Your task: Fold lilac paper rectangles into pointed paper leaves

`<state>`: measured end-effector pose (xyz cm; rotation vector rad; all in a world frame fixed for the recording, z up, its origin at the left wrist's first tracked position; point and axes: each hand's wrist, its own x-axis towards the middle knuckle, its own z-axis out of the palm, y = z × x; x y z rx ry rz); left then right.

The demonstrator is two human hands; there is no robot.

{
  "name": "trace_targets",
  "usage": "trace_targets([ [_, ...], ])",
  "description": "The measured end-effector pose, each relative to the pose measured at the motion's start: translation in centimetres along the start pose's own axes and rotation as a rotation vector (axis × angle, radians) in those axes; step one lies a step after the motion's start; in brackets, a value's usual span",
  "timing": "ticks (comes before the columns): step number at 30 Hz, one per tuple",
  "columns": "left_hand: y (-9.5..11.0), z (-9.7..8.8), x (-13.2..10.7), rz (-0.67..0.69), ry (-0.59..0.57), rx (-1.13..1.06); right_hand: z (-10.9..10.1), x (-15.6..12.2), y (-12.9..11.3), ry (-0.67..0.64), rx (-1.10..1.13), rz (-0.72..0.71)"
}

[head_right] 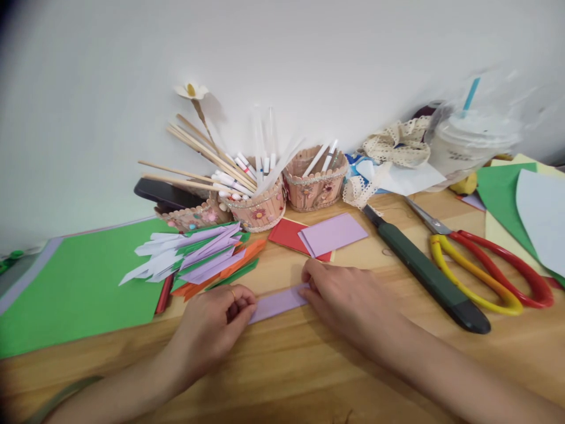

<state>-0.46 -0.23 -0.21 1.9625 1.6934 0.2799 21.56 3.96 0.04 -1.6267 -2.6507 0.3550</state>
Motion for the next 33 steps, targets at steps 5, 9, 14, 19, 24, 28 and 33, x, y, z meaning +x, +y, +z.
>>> trace_targets([
  [5,0.1,0.1,0.0,0.024,0.018,0.036,0.5,-0.1,0.1,0.035,-0.018,-0.030],
  [9,0.0,0.2,-0.1,0.092,0.054,0.110,0.7,-0.2,0.2,0.075,-0.041,-0.076],
  [14,-0.7,0.5,-0.1,0.365,0.117,0.281,0.6,-0.1,0.4,0.167,-0.079,-0.158],
  [19,-1.7,1.3,0.1,0.702,0.286,0.475,-0.3,-0.5,-0.1,0.312,-0.194,-0.398],
  [24,-2.1,1.9,0.1,0.744,0.359,0.581,0.4,-2.3,-2.7,0.439,-0.311,-0.518],
  [28,-2.1,2.0,0.0,0.763,0.361,0.616,2.0,-3.1,-3.8,0.437,-0.370,-0.483],
  [33,-2.0,1.4,0.1,0.791,0.258,0.638,2.1,-3.4,-3.2,0.407,-0.432,-0.436],
])
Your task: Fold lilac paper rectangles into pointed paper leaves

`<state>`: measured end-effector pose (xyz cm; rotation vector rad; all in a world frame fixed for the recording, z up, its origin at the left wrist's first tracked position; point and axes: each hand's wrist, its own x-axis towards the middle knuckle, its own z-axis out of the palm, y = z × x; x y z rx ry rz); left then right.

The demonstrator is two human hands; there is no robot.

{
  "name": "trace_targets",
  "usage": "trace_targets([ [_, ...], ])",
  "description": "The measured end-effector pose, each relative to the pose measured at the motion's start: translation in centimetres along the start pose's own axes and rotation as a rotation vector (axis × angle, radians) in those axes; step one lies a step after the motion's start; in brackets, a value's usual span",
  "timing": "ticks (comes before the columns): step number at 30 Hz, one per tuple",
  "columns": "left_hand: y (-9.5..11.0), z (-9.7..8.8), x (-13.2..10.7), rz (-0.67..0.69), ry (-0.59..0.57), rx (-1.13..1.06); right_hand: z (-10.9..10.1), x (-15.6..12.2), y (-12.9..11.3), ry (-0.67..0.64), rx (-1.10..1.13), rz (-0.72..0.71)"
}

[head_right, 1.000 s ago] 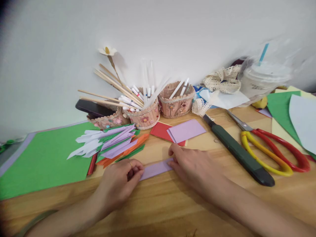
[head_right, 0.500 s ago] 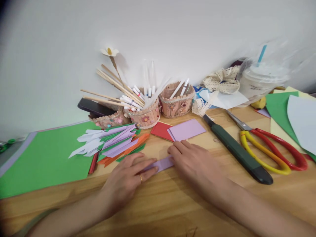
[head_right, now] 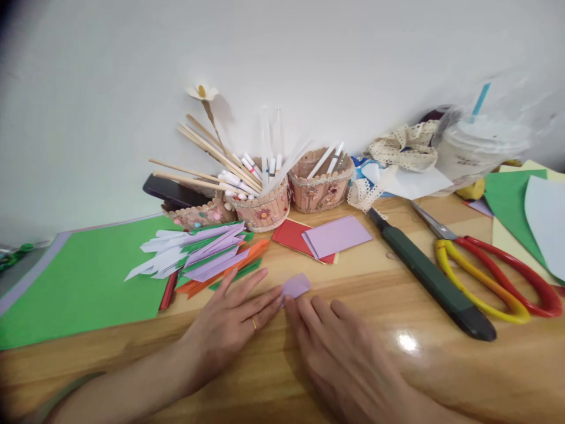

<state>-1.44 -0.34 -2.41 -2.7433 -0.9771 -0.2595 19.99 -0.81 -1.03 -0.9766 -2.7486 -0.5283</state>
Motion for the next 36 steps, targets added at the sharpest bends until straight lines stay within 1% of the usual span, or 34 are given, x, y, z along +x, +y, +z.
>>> trace_targets([
  [4,-0.2,-0.1,-0.1,0.009,-0.032,-0.026,-1.1,0.0,1.7,-0.009,-0.062,0.010],
  [5,-0.2,-0.1,-0.1,0.006,-0.033,-0.033,-1.4,0.1,2.1,0.033,-0.096,0.004],
  [6,-0.2,0.0,-0.2,0.002,-0.033,-0.039,-1.6,0.2,2.5,-0.039,-0.115,0.011],
  [9,-0.2,0.4,-0.3,-0.002,-0.031,-0.051,-1.9,0.4,3.1,-0.007,-0.170,0.052],
  [11,-0.2,0.5,-0.4,0.000,-0.024,-0.046,-1.4,0.1,2.9,0.017,-0.183,0.066],
  [12,-0.2,0.5,-0.4,0.001,-0.025,-0.039,-1.0,-0.2,2.7,0.026,-0.171,0.050],
  [13,-0.2,0.5,-0.4,0.003,-0.031,-0.029,-0.5,-0.5,2.4,0.032,-0.153,0.031],
  [15,-0.2,0.3,-0.3,0.008,-0.066,-0.008,0.3,-1.0,1.9,0.047,-0.095,-0.054],
  [16,-0.2,0.1,-0.2,0.014,-0.090,0.003,0.6,-1.1,1.7,0.035,-0.087,-0.051],
  [17,-0.1,-0.1,-0.1,0.019,-0.109,0.014,0.8,-1.2,1.5,-0.027,-0.084,-0.027],
  [18,0.0,-0.2,-0.1,0.025,-0.118,0.026,0.9,-1.1,1.3,-0.065,-0.087,-0.015],
  [20,0.2,-0.6,-0.1,0.038,-0.110,0.058,0.6,-0.9,1.2,-0.100,-0.104,0.007],
  [24,1.0,-1.3,-0.4,0.032,-0.058,0.138,0.1,-0.5,1.1,-0.082,-0.131,-0.003],
  [27,1.6,-2.1,-0.9,0.022,-0.042,0.180,0.2,-0.6,1.1,-0.082,-0.154,0.002],
  [31,2.0,-3.0,-1.4,-0.012,-0.044,0.217,0.6,-1.1,1.1,-0.096,-0.187,0.011],
  [36,1.9,-3.1,-1.6,-0.025,-0.064,0.225,0.9,-1.5,1.0,-0.062,-0.163,0.008],
])
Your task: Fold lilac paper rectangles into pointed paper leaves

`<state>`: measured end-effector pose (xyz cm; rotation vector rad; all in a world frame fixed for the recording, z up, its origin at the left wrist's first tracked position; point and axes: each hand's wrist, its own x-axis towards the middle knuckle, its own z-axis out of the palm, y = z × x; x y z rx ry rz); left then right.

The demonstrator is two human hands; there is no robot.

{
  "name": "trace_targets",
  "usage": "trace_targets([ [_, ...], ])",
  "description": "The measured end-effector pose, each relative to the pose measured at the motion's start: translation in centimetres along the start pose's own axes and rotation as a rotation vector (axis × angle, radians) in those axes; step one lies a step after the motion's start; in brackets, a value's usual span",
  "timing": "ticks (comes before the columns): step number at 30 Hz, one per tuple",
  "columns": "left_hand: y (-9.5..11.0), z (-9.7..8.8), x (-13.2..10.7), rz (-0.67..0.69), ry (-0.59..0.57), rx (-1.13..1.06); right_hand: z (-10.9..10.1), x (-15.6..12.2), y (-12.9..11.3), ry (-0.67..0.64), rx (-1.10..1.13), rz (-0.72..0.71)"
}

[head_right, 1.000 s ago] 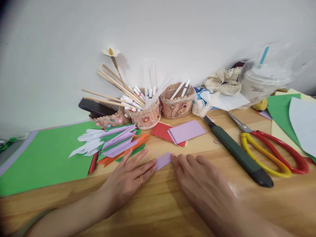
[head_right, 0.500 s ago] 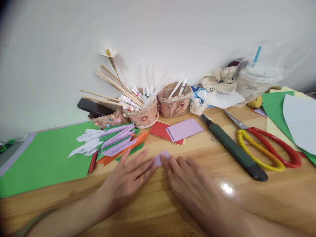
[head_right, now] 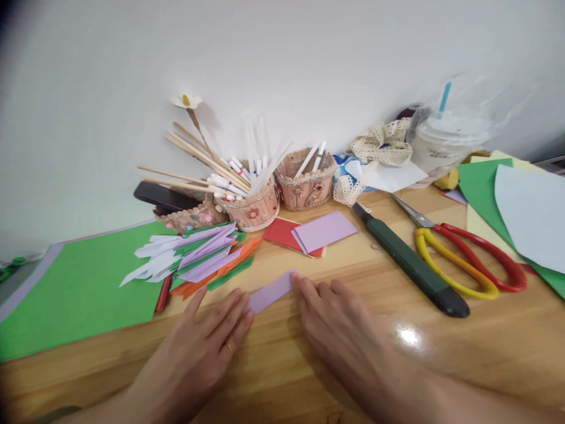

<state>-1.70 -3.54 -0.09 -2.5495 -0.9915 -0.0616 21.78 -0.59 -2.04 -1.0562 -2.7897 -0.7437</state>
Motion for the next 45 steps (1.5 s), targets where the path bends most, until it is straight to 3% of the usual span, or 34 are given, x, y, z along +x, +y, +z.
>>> trace_targets([
  [4,-0.1,0.1,0.1,0.012,-0.011,-0.003,-0.7,0.2,-1.1,0.066,0.063,0.025],
  [9,0.1,0.1,0.2,0.017,-0.003,-0.025,-2.1,1.0,-2.6,0.005,0.138,0.051],
  [20,0.1,0.0,0.1,0.008,-0.006,-0.027,-1.5,0.3,0.8,0.005,-0.058,0.070],
  [31,0.8,-0.3,-0.1,0.011,0.014,0.062,-1.0,0.5,0.3,-0.022,-0.038,0.072],
  [37,1.0,0.0,-0.5,0.013,0.042,0.108,-1.2,1.7,1.7,-0.053,0.106,0.111],
  [42,1.3,0.8,-1.0,-0.021,0.044,0.106,-0.8,3.6,3.1,-0.206,0.369,0.176],
  [45,1.3,0.9,-1.1,-0.018,0.024,0.111,-0.5,3.8,3.4,-0.198,0.520,0.199],
])
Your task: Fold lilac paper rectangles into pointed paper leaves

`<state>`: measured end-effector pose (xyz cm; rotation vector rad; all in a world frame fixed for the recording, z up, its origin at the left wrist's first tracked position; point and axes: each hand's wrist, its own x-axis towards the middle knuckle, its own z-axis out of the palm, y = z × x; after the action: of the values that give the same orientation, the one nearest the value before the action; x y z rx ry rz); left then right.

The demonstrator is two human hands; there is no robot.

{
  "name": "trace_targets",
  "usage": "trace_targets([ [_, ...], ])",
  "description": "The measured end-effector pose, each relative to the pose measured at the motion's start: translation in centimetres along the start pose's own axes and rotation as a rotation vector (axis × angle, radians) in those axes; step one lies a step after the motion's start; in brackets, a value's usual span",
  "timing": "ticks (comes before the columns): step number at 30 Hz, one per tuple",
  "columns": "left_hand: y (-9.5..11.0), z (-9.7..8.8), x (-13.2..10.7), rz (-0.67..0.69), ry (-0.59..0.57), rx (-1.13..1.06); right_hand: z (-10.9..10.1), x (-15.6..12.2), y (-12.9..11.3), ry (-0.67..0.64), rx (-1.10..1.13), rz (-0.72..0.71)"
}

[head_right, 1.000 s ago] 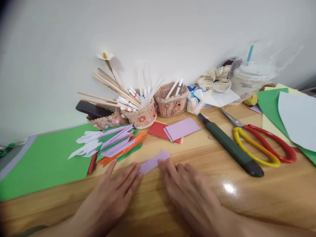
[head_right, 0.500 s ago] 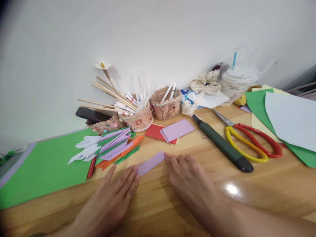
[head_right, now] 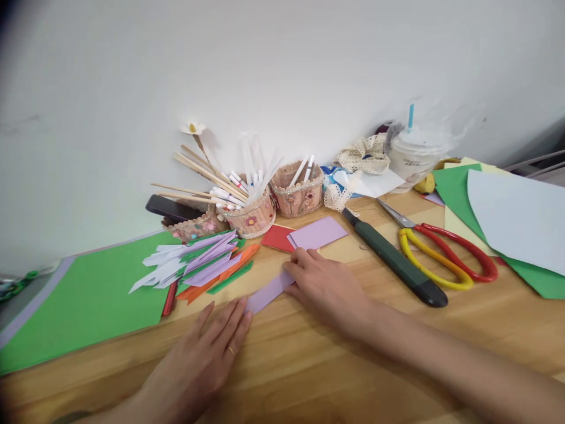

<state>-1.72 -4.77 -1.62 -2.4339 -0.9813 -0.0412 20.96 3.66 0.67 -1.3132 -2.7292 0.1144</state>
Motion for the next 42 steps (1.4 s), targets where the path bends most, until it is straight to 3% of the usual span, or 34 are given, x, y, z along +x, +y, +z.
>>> trace_targets([
  [4,-0.8,-0.8,0.7,-0.093,0.023,-0.033,0.4,-0.2,0.2,0.083,0.105,-0.006],
  [9,-1.8,-2.1,1.6,-0.102,0.214,-0.124,0.9,-0.5,-0.5,0.221,0.123,-0.095],
  [16,-0.9,-1.2,1.9,-0.119,0.213,-0.350,0.5,-1.5,-2.8,0.299,0.244,-0.368],
  [22,-1.4,-0.3,1.9,-0.091,0.222,-0.474,0.3,-1.7,-2.9,0.223,0.407,-0.434],
  [28,-1.6,0.2,2.1,-0.080,0.259,-0.407,1.3,-1.6,-2.5,0.178,0.488,-0.313],
  [31,-1.9,0.5,2.1,-0.055,0.260,-0.419,1.4,-1.4,-2.3,0.177,0.425,-0.311],
  [37,-2.3,0.9,2.2,-0.084,0.225,-0.441,0.4,-1.1,-1.6,0.201,0.128,-0.439],
  [42,-1.6,1.4,2.5,-0.232,0.228,-0.449,0.9,-0.9,-1.6,0.176,0.212,-0.392],
])
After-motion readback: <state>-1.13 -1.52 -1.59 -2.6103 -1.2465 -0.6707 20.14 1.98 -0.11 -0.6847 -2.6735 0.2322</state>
